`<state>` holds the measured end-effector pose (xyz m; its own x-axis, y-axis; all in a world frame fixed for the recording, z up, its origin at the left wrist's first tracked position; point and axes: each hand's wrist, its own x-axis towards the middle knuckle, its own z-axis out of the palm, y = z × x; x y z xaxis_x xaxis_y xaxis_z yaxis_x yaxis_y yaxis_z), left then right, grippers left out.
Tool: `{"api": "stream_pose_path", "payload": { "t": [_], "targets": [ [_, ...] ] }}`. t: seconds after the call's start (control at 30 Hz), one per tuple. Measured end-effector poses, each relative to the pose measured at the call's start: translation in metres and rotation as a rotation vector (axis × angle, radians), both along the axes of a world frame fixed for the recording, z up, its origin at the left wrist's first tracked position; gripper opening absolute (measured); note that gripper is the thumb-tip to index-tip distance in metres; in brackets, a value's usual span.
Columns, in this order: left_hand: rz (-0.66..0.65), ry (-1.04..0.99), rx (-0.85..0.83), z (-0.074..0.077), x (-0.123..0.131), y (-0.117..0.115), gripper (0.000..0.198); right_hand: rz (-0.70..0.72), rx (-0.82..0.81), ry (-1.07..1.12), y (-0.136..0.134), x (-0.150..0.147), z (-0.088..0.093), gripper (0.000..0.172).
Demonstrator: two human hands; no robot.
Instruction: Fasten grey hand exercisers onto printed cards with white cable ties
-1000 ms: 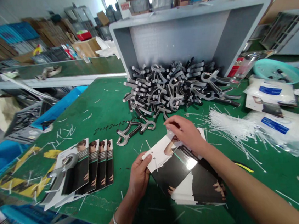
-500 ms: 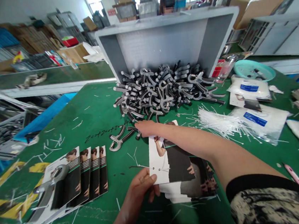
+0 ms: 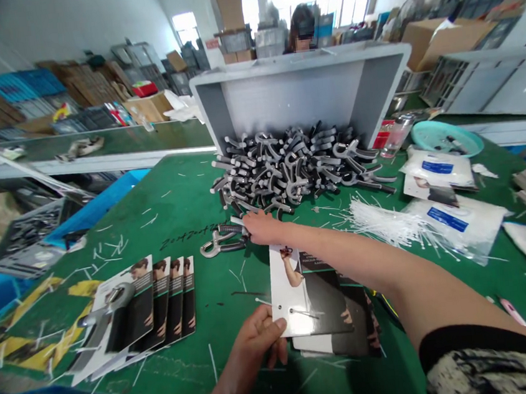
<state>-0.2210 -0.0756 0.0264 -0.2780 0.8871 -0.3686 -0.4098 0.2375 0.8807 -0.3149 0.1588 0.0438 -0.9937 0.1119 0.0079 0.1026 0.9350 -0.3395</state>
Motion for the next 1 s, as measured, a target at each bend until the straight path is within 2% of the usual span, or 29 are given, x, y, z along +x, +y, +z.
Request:
{"api": "stream_pose_path", "payload": {
  "t": [0.1, 0.2, 0.23, 0.3, 0.37, 0.4, 0.47, 0.57, 0.67, 0.77, 0.87, 1.0],
  "targets": [
    [-0.042, 0.083, -0.042, 0.002, 0.01, -0.001, 0.027, -0.041, -0.179, 0.12, 0.011, 0.005, 0.016, 0.018],
    [-0.099, 0.288, -0.1, 0.015, 0.004, -0.006, 0.031, -0.121, -0.374, 0.215, 0.035, 0.014, 0.034, 0.027],
    [-0.078, 0.385, -0.12, 0.021, -0.003, -0.008, 0.033, -0.144, -0.435, 0.243, 0.045, 0.018, 0.04, 0.03],
    [0.046, 0.591, -0.138, 0.033, -0.024, -0.008, 0.032, -0.176, -0.538, 0.291, 0.061, 0.028, 0.05, 0.033],
    [0.189, 0.788, -0.088, 0.041, -0.048, -0.001, 0.028, -0.197, -0.608, 0.325, 0.07, 0.043, 0.058, 0.028],
    [0.216, 0.879, -0.046, 0.041, -0.059, 0.005, 0.026, -0.205, -0.63, 0.334, 0.071, 0.052, 0.06, 0.025],
    [0.177, 1.056, 0.016, 0.034, -0.079, 0.016, 0.023, -0.217, -0.653, 0.346, 0.064, 0.079, 0.062, 0.019],
    [0.127, 1.325, -0.024, 0.007, -0.098, 0.024, 0.026, -0.283, -0.635, 0.398, 0.041, 0.142, 0.056, 0.021],
    [0.172, 1.482, -0.17, -0.022, -0.106, 0.012, 0.037, -0.581, -0.508, 0.508, 0.022, 0.218, 0.039, 0.022],
    [0.139, 1.479, -0.293, -0.039, -0.108, 0.0, 0.035, -0.827, -0.525, 0.541, 0.013, 0.274, 0.02, 0.024],
    [0.146, 1.435, -0.309, -0.045, -0.115, 0.006, 0.022, -0.92, -0.643, 0.578, 0.011, 0.289, 0.008, 0.026],
    [0.165, 1.331, -0.263, -0.041, -0.137, 0.02, 0.012, -0.838, -0.723, 0.646, 0.003, 0.272, 0.016, 0.028]
  ]
}}
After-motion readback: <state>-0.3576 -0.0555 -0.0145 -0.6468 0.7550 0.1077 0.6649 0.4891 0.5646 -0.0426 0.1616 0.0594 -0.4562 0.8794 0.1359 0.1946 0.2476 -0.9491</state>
